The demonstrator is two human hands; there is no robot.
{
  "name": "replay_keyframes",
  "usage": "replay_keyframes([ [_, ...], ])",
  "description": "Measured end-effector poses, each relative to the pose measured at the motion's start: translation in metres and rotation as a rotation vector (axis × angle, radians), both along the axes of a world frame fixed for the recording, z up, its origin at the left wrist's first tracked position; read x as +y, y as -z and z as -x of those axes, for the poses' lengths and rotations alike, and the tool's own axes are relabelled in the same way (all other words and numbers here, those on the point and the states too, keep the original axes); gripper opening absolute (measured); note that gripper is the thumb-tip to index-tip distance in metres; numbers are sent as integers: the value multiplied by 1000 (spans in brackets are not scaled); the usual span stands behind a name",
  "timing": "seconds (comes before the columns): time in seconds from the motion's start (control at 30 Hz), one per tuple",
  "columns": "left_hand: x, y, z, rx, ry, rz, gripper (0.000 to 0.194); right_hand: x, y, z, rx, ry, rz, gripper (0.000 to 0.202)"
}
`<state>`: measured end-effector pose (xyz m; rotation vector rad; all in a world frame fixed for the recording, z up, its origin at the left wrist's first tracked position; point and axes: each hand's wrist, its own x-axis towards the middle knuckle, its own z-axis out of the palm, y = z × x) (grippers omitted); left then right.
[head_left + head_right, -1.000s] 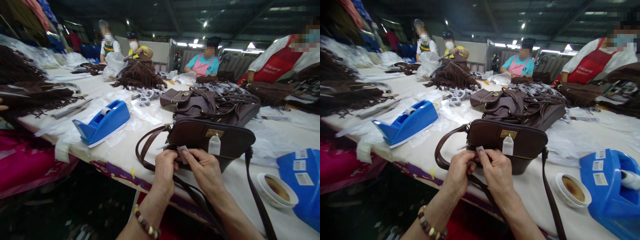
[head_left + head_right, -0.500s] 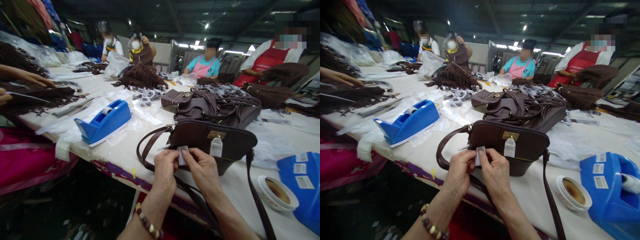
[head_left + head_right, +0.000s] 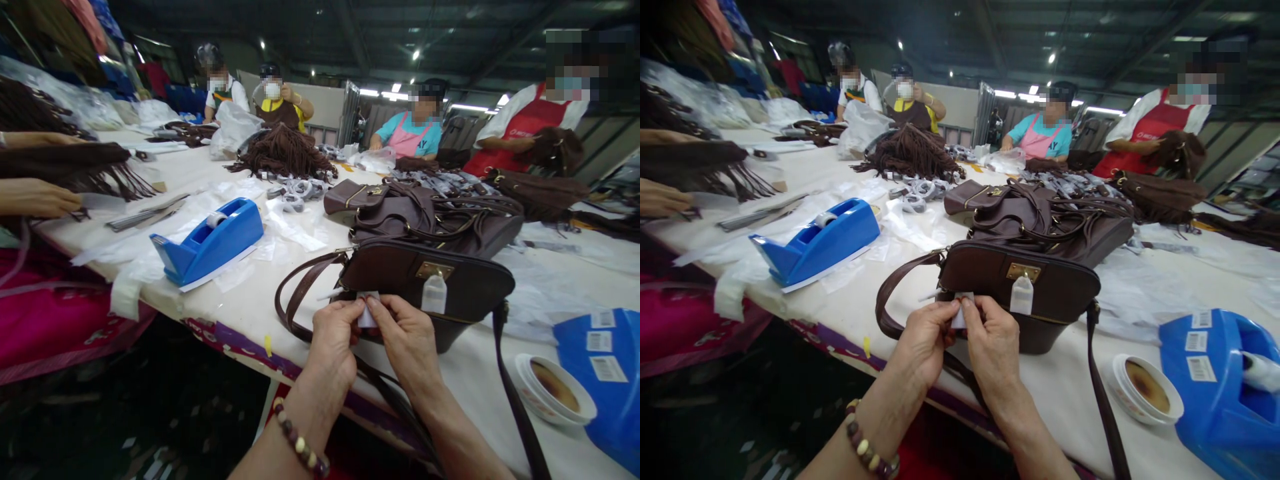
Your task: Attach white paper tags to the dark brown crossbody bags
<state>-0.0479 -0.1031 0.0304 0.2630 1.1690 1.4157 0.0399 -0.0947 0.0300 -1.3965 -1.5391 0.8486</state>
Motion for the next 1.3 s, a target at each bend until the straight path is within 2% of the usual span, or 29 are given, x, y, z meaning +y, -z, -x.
replay_keyframes([
  [0.13,0,-1,-1,-22,-3,17,12,-6,-1,-2,-73,64,-85,28],
  [0.4,1,-2,-7,-45,-45,-46,12,-13,8,3,-370,203,-492,13],
  [0.53,2,0,-6,-81,-75,-58,13,-13,10,5,-565,183,-662,14],
  [0.67,2,1,-6,-132,-84,-67,14,-14,9,5,-699,151,-708,21],
  [0.77,2,2,-7,-149,-84,-80,15,-16,8,6,-627,111,-670,22],
  [0.97,2,2,-3,-132,-42,-71,15,-18,4,2,-297,16,-503,21],
  [1.1,1,1,-2,-68,-25,-63,12,-18,5,-4,69,-28,-188,23],
  [1.2,2,2,-4,-12,-20,-81,10,-16,8,-5,386,-1,66,22],
  [1.3,3,5,-6,23,-8,-100,12,-15,8,-1,632,40,198,24],
])
